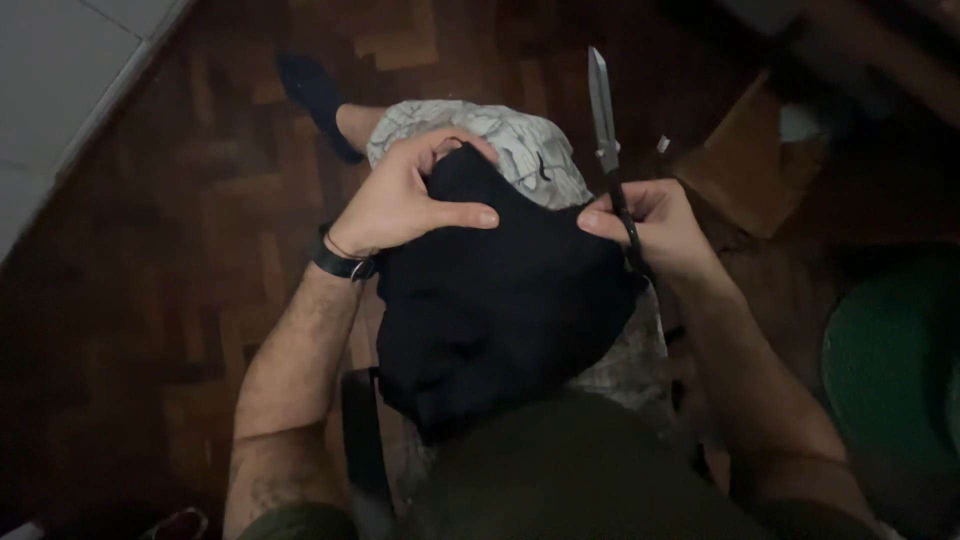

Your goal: Cutting a circular hole in a piece of black cloth using scissors.

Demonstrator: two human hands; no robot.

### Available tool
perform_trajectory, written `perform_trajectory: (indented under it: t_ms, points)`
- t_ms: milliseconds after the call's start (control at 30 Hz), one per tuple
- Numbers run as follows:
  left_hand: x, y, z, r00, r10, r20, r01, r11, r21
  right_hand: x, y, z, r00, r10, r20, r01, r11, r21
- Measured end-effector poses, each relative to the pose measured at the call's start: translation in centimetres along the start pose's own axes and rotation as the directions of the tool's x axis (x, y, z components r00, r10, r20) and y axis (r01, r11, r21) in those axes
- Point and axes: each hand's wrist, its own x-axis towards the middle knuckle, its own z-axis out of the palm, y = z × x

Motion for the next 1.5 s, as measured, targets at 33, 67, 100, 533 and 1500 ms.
perform_trajectory:
  t_ms: [33,67,100,533,1500]
  points:
    - [0.2,-0.1,-0.3,0.999,0.004,0.042,-0.005,1.0,0.02,0.2,0.2,-0.3,0.999,-0.042,0.031,0.042,0.999,-0.009]
    - [0.3,-0.3,-0.4,0.996,0.002,0.085,-0.005,0.999,0.033,0.2,0.6,-0.5,0.995,-0.076,0.061,0.077,0.997,-0.017]
    - [0.4,-0.6,-0.4,0.996,-0.002,0.086,0.0,1.0,0.029,0.1,0.5,-0.4,0.996,-0.07,0.06,0.071,0.997,-0.015]
    - [0.6,-1.2,0.2,0.954,0.296,0.035,-0.298,0.936,0.186,0.0,-5.2,4.6,0.852,-0.522,0.031,0.5,0.796,-0.341]
    - [-2.2,2.9,1.4,0.951,0.295,0.087,-0.305,0.942,0.138,-2.2,-7.9,6.3,0.762,-0.636,0.121,0.637,0.77,0.028]
